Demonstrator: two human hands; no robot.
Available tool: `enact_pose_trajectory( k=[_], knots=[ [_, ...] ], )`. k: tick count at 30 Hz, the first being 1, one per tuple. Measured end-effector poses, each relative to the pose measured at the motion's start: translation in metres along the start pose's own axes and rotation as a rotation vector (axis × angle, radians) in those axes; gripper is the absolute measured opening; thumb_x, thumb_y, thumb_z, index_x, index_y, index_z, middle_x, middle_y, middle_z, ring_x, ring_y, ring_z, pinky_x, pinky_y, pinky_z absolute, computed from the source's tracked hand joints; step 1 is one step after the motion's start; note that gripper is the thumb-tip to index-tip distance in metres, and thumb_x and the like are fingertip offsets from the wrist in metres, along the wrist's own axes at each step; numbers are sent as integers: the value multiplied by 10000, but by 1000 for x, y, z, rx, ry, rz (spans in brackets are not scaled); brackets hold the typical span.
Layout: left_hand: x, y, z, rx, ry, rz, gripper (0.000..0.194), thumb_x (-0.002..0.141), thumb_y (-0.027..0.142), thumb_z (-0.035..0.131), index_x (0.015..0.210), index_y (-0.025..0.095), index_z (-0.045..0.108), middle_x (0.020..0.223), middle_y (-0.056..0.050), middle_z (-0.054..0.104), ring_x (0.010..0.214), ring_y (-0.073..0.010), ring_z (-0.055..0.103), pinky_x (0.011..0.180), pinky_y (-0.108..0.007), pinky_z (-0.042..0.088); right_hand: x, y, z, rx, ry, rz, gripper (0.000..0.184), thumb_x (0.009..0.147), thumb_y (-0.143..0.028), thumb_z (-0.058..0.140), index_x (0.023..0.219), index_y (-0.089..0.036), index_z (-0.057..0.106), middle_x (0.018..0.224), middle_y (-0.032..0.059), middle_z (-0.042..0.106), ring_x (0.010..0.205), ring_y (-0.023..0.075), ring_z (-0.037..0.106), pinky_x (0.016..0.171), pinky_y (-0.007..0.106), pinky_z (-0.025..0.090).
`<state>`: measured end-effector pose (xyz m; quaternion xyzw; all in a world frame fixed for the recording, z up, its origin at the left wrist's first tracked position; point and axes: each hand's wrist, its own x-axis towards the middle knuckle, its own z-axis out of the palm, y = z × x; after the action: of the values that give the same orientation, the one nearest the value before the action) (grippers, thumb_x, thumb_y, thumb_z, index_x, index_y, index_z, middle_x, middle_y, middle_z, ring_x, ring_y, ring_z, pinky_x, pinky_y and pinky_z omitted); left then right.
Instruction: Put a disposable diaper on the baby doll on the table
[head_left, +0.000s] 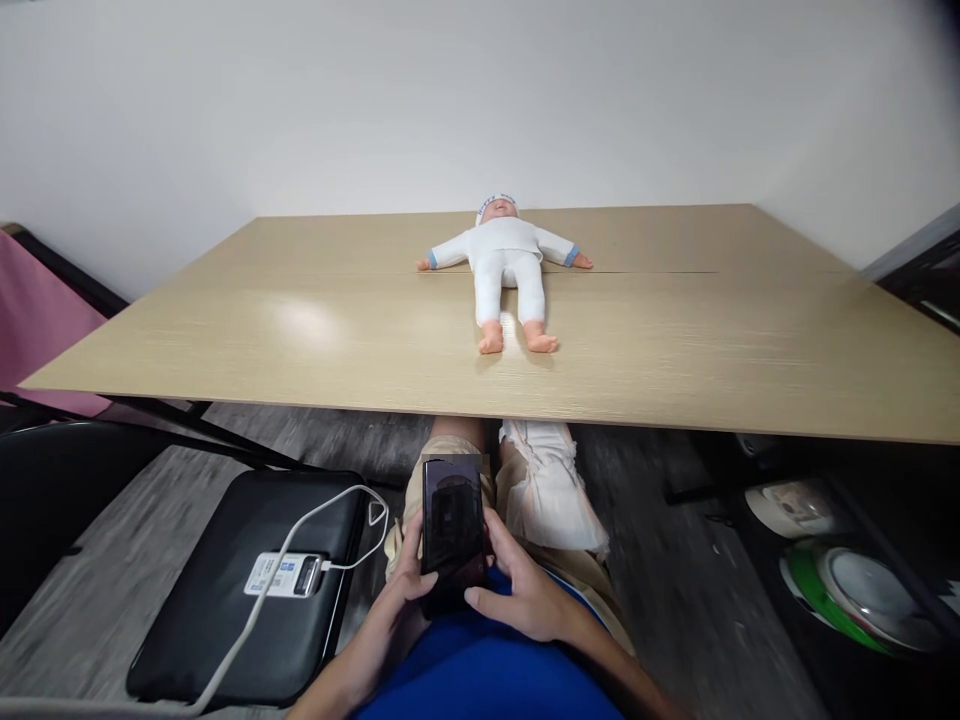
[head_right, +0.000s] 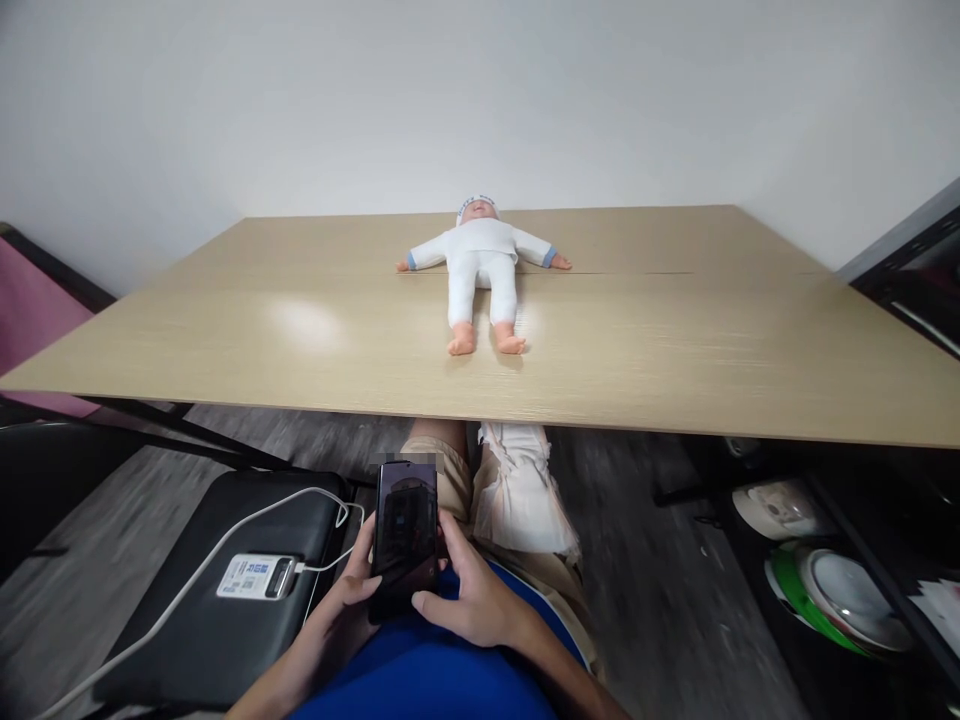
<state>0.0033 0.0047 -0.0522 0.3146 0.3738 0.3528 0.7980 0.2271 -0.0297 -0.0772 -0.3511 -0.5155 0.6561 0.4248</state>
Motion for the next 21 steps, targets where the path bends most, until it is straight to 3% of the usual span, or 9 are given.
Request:
enact_pose_trajectory(
  k=[3,7,15,21],
  knots=[
    [-11,-1,4,-146,-26,-85,1021,922,323,737,1788,452,213,1742,-31,525,1610,-390,489,1348,-527,346,-1,1,0,-14,11,-1,968,1000,-399,788,1792,-303,240,1819,143,343,1632,337,432,1303,515,437],
    [-21,4,13,-238,-41,-109,1051,986,295,653,1801,461,11,1784,-40,467,1589,-355,525,1357,-548,316,0,0,0,-13,2,-7,933,1005,-408,780,1781,-295,274,1774,140,418,1596,338,475,1286,510,459],
    [-20,13,22,-248,-1,-111,1039,956,261,698,1808,432,128,1739,-56,528,1540,-387,568,1336,-545,344,2,-9,-2,31,-40,-39,880,1024,-389,764,1759,-304,289,1712,120,481,1552,310,514,1283,486,450],
    [-19,8,19,-289,-55,-106,1022,1003,264,656,1805,454,52,1756,-51,510,1575,-356,537,1345,-542,319,0,-6,-3,47,-27,-16,879,1026,-397,774,1758,-323,294,1686,108,502,1520,297,532,1278,470,445]
  ],
)
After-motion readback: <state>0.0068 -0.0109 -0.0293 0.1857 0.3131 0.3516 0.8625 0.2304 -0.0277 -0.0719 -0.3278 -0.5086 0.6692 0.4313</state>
